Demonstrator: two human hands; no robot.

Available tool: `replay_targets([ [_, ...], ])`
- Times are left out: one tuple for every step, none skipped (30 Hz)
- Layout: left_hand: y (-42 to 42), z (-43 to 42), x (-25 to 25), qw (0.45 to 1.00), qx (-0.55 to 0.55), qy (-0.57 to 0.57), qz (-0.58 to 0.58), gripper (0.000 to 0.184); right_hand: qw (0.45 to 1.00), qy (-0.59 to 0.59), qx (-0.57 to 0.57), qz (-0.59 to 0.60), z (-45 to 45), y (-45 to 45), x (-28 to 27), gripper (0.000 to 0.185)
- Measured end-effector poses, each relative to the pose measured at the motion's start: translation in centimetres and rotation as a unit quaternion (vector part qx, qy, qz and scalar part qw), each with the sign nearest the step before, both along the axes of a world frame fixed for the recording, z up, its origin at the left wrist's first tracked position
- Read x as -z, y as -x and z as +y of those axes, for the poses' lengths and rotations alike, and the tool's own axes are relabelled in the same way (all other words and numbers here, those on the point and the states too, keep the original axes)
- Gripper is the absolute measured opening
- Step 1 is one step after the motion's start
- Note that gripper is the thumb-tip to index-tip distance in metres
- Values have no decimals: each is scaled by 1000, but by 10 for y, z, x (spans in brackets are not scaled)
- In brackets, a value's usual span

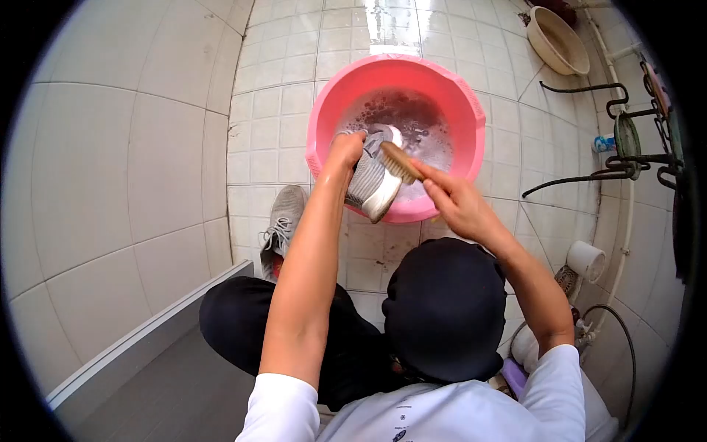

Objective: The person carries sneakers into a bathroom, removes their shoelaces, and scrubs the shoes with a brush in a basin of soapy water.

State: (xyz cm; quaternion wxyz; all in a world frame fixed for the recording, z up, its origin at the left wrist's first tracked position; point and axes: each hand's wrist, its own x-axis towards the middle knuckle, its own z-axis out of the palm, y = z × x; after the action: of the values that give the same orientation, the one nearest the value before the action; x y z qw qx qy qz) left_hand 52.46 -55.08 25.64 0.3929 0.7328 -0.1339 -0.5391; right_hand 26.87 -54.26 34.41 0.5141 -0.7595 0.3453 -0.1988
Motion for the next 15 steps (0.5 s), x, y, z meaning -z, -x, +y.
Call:
replay_targets([
  [-5, 1, 3, 1000, 8, 2, -17, 31, 997, 62, -9, -52, 7, -6, 2, 42],
  [-6, 0, 4, 999, 19, 2, -35, 31, 999, 41, -10, -3, 4, -12, 5, 42],
  [-8, 3, 4, 1000, -4, 6, 15, 30, 999, 18, -8, 45, -3, -19, 9, 42],
  [-10, 7, 2, 998, -24, 9, 64, 30, 996, -4, -2, 92, -12, -25, 14, 42],
  [-9, 7, -1, 993, -41, 15, 113, 30, 992, 23, 20, 126, -24, -33, 24, 43],
  [-5, 6, -2, 992, -42, 12, 117, 30, 985, 50, 40, 161, -38, -42, 38, 44],
  [-3, 3, 2, 993, -36, 32, 103, 31, 976, 77, 58, 195, -46, -46, 38, 44],
  [-4, 1, 7, 994, -31, 51, 90, 32, 983, 87, 51, 153, -46, -45, 39, 45],
  [-6, 1, 14, 994, -32, 68, 79, 33, 988, 97, 38, 113, -45, -43, 39, 45],
  [-6, -2, 16, 996, -23, 46, 77, 34, 992, 104, 12, 74, -44, -39, 36, 45],
  [-9, -2, 15, 997, -23, 22, 76, 35, 994, 72, -8, 77, -33, -33, 26, 45],
  [-13, 2, 12, 997, -20, -1, 74, 36, 996, 42, -24, 79, -16, -23, 6, 45],
  [-12, 4, 8, 998, -23, -2, 59, 34, 996, 16, -33, 82, -6, -16, -13, 44],
  [-9, 1, 6, 999, -19, -1, 45, 33, 997, -26, -27, 65, 0, -15, -24, 43],
  [-7, -1, 4, 1000, -9, -2, 29, 32, 997, -5, -31, 77, 0, -18, -21, 44],
])
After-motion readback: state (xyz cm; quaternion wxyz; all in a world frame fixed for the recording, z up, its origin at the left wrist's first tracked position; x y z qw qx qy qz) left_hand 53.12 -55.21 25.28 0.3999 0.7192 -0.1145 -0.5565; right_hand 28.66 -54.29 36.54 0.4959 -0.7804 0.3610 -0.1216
